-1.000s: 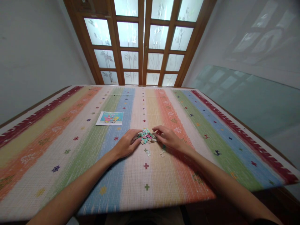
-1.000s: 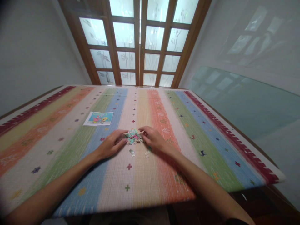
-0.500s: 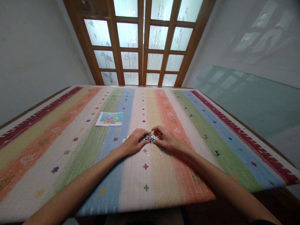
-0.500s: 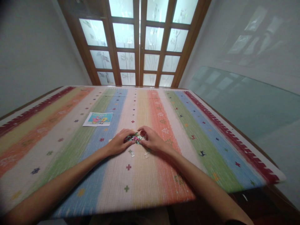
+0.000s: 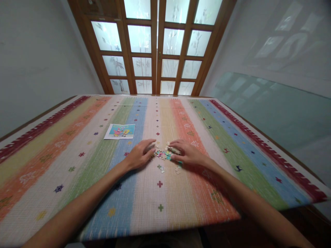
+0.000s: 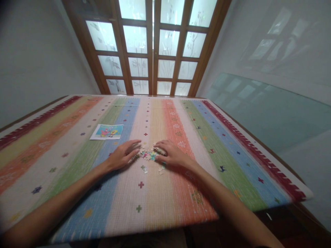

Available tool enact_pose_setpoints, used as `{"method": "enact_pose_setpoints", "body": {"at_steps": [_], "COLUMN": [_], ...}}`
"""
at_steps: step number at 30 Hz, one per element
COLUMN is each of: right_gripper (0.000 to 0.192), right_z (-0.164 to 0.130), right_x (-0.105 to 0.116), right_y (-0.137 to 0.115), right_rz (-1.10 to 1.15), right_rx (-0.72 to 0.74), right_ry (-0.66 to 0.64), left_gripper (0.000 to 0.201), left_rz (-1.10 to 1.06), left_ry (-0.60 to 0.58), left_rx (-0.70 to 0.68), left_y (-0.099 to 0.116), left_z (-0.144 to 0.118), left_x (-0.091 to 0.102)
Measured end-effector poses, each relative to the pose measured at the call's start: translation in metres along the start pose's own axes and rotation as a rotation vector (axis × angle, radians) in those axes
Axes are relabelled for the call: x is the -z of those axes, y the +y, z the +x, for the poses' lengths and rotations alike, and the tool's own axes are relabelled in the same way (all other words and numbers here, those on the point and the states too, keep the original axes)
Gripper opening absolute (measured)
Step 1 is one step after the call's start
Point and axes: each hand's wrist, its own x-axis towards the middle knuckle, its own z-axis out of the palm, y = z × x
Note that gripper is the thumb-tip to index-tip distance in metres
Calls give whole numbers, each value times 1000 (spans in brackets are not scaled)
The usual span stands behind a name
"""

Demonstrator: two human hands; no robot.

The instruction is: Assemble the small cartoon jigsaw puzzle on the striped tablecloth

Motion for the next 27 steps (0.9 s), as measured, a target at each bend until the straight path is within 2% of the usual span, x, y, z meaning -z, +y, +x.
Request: {"method": "enact_pose_setpoints", "body": {"at_steps": [3,5,7,13,17,20,27], "right_gripper": [46,39,32,27,27,21,16], "right_z": [-6,-6,-3,7,9,9,12], "right_x": [-7,-13,-16,-15,-15,-16,-12], "right_y": [-2,-5,-6,-10,-12,-14,-18], "right_rz": [-135,-165,-159,-159,-127,-77,7], "right_rx": [40,59,76,90,63,34,23], "right_ry": [-18,3,12,-17,6,-2,25], "left_gripper": [63,61,50,32,28,25,25], "left_rz": [150,197,186,11,-72,-102,-142], "left_ry": [-131,-190,-201,-84,0,48,116], "left_rx": [-34,-68,-98,-133,-82,-42,21], "left_y": [-5,-6,-7,-6,-4,-2,-1], "left_z": [-12,-17,-18,-11,-10,-9,-6], "left_x": [0,-4,-9,-14,-10,-8,-5]}}
